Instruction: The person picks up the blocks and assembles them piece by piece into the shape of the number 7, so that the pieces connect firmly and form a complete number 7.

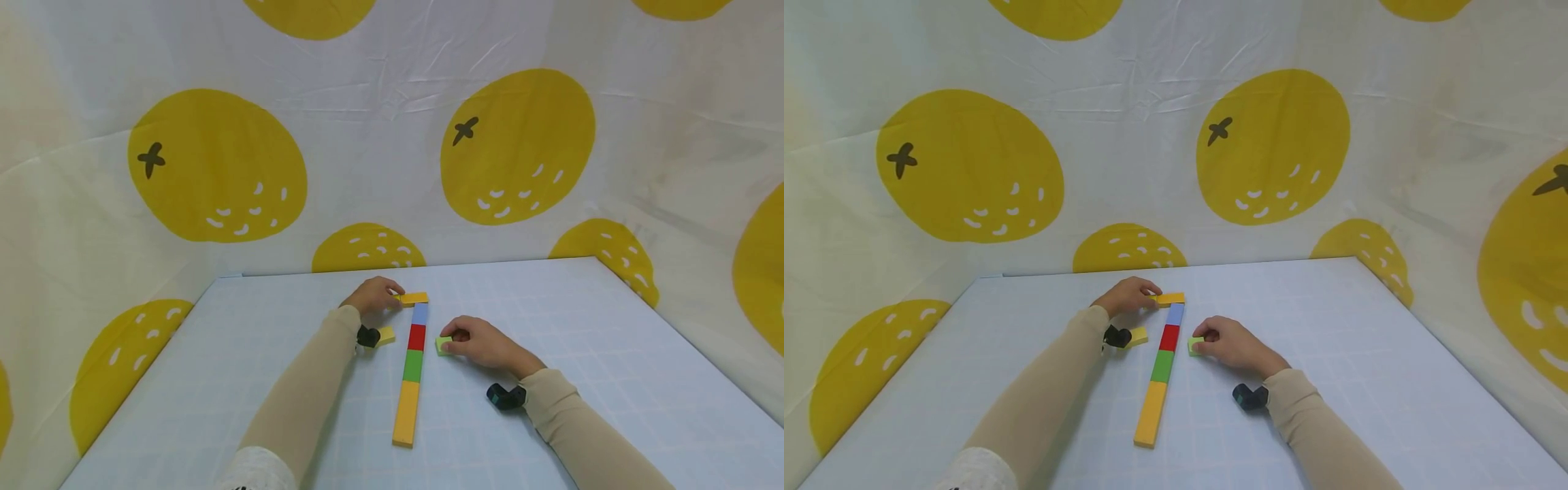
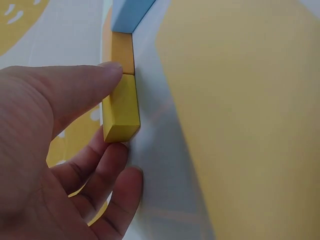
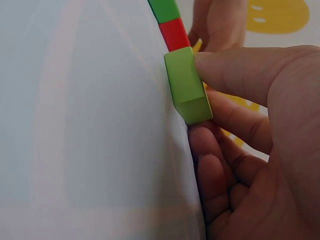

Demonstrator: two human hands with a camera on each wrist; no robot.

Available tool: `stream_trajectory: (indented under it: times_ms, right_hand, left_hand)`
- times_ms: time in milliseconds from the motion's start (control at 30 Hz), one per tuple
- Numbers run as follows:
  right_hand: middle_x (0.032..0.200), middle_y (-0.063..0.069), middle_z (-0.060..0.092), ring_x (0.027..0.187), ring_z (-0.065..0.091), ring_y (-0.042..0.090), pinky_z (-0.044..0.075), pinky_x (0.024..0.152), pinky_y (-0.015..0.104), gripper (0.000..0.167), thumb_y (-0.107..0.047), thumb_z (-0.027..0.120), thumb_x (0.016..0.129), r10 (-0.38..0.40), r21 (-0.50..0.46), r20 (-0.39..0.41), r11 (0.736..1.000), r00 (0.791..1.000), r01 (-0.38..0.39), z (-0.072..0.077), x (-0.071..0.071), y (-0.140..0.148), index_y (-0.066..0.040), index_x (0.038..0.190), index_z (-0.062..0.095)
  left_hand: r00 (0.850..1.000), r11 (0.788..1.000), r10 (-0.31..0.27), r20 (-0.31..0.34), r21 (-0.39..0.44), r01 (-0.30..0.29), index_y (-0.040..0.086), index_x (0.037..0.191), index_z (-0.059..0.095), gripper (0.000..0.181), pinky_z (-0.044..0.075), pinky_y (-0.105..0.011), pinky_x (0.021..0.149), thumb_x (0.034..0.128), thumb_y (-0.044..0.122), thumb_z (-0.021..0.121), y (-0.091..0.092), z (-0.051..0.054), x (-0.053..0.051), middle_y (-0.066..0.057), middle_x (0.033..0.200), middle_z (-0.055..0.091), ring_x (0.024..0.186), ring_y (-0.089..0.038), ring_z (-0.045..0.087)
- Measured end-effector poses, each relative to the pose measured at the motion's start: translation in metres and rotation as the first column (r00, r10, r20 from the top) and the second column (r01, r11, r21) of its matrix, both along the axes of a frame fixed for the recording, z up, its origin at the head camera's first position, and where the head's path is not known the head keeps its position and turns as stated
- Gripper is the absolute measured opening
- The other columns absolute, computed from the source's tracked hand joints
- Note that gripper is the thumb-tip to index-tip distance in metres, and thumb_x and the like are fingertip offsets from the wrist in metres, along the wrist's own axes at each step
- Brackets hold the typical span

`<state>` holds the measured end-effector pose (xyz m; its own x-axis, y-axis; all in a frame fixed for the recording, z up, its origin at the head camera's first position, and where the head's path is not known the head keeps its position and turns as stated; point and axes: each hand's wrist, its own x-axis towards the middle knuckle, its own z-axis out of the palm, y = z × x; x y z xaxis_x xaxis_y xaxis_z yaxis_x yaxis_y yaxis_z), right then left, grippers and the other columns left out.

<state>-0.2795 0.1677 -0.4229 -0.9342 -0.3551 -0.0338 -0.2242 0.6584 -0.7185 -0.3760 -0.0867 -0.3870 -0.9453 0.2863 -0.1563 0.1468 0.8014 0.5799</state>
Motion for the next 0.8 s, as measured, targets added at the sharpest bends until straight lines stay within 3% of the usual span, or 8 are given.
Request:
stream_trajectory:
  times_ms: [533,800]
  right_hand:
    - [0.095,-0.002,0.060,0.091,0.053,0.019,0.048,0.079,0.034,0.018,-0.029,0.074,0.092,0.004,-0.006,0.001,1.000,1.000,-0.004,-0.0010,0.0006,-0.0006,-0.022,0.108,0.070]
    - [0.095,-0.002,0.060,0.091,0.054,0.019,0.048,0.079,0.034,0.018,-0.028,0.074,0.092,0.008,-0.001,-0.010,1.000,1.000,-0.008,-0.0005,0.0003,0.0010,-0.022,0.108,0.070]
  left_hand:
    - [0.999,0.997,0.029,-0.017,-0.066,-0.030,0.024,0.124,0.072,0.032,0.041,-0.047,0.106,0.0923,0.029,0.073,0.0021,-0.0057,-0.0037,0.001,0.128,0.063,0.116,-0.022,0.053]
    - [0.999,0.999,0.036,-0.011,-0.040,-0.036,0.023,0.125,0.072,0.032,0.043,-0.047,0.104,0.0933,0.027,0.072,0.0026,-0.0037,-0.0006,-0.003,0.128,0.063,0.115,-0.024,0.055]
